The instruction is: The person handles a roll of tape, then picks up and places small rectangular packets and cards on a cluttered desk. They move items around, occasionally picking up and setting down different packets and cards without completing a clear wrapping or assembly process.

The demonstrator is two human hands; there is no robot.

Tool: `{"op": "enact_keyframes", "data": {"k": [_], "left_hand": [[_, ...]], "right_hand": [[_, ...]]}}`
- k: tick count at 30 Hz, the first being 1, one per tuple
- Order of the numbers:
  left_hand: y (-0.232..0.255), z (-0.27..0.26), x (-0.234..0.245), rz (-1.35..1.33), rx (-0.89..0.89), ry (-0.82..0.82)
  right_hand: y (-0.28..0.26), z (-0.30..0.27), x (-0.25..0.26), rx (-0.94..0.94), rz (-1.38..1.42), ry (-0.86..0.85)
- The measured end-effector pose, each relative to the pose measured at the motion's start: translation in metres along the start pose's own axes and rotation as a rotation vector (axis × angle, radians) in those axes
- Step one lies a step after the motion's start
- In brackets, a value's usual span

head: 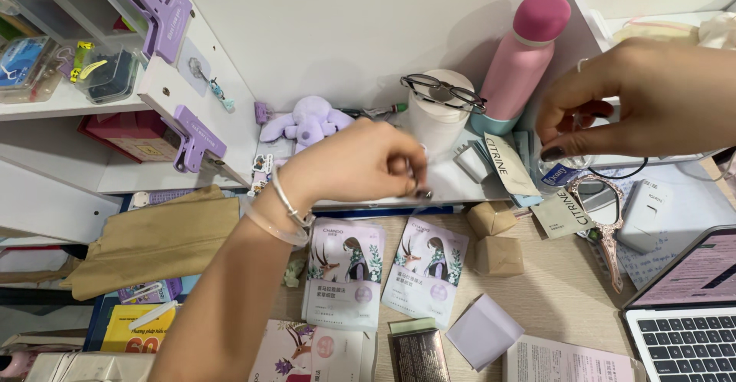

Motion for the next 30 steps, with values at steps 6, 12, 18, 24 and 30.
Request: {"op": "enact_keyframes", "data": {"k": [6, 12, 18, 24, 30], "left_hand": [[0.011, 0.022, -0.064, -0.915, -0.271, 0.235], [-0.006, 0.02, -0.09, -0.947, -0.247, 0.438], [-0.02, -0.028, -0.079, -0.891, -0.261, 0.507], [-0.018, -0.067, -0.069, -0.868, -0.285, 0.575], [-0.012, -0.08, -0.067, -0.791, -0.292, 0.596]], "right_hand": [[0.009, 0.004, -0.014, 0.041, 0.113, -0.004], [0.015, -0.011, -0.002, 0.214, 0.026, 0.487], [0.039, -0.036, -0.034, 0.282, 0.264, 0.734], [0.043, -0.046, -0.105, -0.077, 0.768, 0.663], [0.053, -0.059, -0.17, -0.349, 0.926, 0.524]]}}
Point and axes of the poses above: each hand's wrist, its own z-axis towards the middle knuckle, its own x-axis out of the back of the hand, y = z × x, the point moved 5 cm from there along z, towards the middle knuckle, and after that the axes turned 14 degrees about -z, right-handed, at the moved point
